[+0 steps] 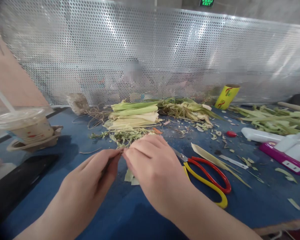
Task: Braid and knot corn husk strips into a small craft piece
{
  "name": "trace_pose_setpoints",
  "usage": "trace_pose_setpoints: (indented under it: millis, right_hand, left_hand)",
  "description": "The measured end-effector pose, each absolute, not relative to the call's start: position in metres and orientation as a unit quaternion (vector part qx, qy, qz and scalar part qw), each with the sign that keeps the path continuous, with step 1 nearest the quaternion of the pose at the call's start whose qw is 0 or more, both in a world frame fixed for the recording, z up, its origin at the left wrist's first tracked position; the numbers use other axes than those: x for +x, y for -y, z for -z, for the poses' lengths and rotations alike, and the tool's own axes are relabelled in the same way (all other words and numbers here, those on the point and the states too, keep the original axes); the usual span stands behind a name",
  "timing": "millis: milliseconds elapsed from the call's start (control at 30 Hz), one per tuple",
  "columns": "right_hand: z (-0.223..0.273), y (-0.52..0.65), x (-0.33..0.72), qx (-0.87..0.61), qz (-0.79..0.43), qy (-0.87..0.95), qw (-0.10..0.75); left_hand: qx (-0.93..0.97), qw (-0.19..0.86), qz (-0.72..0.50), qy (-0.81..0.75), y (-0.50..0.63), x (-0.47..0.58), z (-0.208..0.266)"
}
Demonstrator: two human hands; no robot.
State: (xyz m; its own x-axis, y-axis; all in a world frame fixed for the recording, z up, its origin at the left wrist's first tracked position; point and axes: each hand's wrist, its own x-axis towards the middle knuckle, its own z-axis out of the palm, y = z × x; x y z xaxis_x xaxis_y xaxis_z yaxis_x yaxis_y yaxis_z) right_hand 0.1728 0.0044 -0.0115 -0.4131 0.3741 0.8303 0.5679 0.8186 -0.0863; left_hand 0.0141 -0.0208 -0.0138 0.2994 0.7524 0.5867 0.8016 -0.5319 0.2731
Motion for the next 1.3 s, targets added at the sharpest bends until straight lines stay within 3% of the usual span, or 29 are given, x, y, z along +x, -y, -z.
trace_pose_setpoints:
  millis: [133,300,667,867,1000,1133,1300]
  right_hand:
    - [0.015,0.001,0.166,-0.327,0.144,0.842,0.404]
    - [0.019,0.005,0.162,-0.340,0.164,0.817,0.436]
    - [0.006,0.006,0.169,-0.147,0.337,0.791,0.489]
    - [-0.001,0.008,0.175,-0.154,0.408,0.772,0.462]
    - [-0.001,0.008,0.176,-0.160,0.412,0.770,0.460]
    - [-0.002,0.009,0.176,-0.180,0.419,0.762,0.460]
    - [0.000,0.010,0.172,-0.206,0.402,0.763,0.463]
  left_hand:
    - [-0.814,0.113,0.321,0.471,0.018,0.019,0.022]
    - [-0.811,0.106,0.319,0.480,0.020,0.026,0.020]
    - [-0.757,-0.166,0.440,0.454,0.037,0.024,0.001]
    - [-0.655,-0.348,0.454,0.494,0.038,0.029,-0.001]
    - [-0.655,-0.297,0.507,0.475,0.036,0.024,0.003]
    - [-0.755,-0.190,0.471,0.415,0.034,0.019,0.004]
    - [-0.731,-0.179,0.499,0.430,0.035,0.024,0.004]
